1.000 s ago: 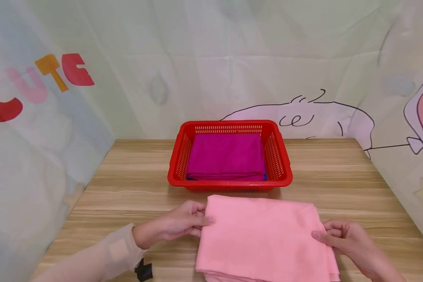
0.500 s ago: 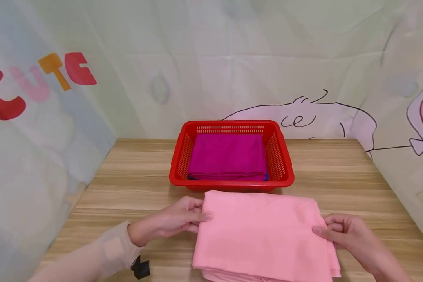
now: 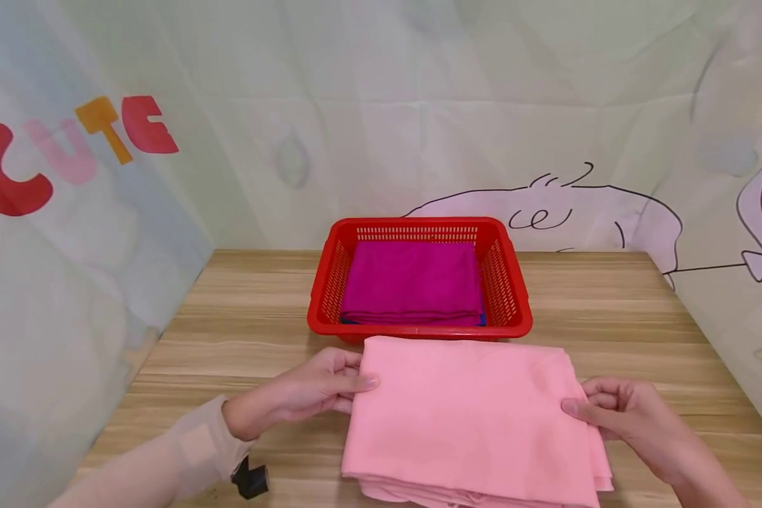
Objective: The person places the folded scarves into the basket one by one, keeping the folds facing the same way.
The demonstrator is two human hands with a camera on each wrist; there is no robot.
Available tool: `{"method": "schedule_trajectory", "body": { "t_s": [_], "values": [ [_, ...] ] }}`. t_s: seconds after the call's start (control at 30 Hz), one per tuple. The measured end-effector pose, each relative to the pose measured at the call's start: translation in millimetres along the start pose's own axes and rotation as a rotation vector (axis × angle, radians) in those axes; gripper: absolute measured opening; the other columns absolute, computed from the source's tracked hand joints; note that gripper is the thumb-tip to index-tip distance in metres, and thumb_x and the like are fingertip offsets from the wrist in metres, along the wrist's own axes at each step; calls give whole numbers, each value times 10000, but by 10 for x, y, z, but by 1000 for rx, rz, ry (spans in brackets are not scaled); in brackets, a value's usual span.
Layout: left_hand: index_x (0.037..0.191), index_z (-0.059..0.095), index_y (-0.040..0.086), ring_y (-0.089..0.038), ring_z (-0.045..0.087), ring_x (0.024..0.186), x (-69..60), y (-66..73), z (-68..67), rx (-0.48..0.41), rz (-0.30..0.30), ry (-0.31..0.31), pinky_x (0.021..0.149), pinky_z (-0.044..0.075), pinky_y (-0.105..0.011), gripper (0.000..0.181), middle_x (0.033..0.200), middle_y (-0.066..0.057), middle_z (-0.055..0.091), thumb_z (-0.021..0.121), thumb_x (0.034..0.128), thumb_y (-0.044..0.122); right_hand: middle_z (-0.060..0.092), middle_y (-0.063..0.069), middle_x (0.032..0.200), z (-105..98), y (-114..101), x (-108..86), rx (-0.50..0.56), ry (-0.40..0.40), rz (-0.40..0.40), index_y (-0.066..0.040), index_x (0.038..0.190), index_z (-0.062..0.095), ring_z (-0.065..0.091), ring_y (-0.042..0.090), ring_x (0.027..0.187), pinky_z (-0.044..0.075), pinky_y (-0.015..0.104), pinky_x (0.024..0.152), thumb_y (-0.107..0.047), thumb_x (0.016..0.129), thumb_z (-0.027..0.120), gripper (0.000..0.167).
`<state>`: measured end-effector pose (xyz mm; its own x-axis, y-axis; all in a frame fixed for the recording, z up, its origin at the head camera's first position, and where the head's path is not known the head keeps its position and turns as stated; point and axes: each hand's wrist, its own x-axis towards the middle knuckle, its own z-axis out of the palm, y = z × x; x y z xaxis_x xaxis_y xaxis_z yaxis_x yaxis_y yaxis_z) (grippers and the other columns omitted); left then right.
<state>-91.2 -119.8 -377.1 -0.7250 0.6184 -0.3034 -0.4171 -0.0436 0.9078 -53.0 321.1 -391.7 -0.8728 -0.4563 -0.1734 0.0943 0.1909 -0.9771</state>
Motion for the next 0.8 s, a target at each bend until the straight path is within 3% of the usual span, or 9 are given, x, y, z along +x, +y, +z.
{"method": "schedule_trajectory", "body": {
  "t_s": [0.8],
  "values": [
    [1305,488,-186,-214,692,943,-39,143,-99,16,58,-7,878,547,-479,364,1069,-169,695,562,984,-30,726,79,848,20,-174,124,-31,54,28,-58,990,686,710,209,744,594,404,709,-4,1014,529,168]
  ]
}}
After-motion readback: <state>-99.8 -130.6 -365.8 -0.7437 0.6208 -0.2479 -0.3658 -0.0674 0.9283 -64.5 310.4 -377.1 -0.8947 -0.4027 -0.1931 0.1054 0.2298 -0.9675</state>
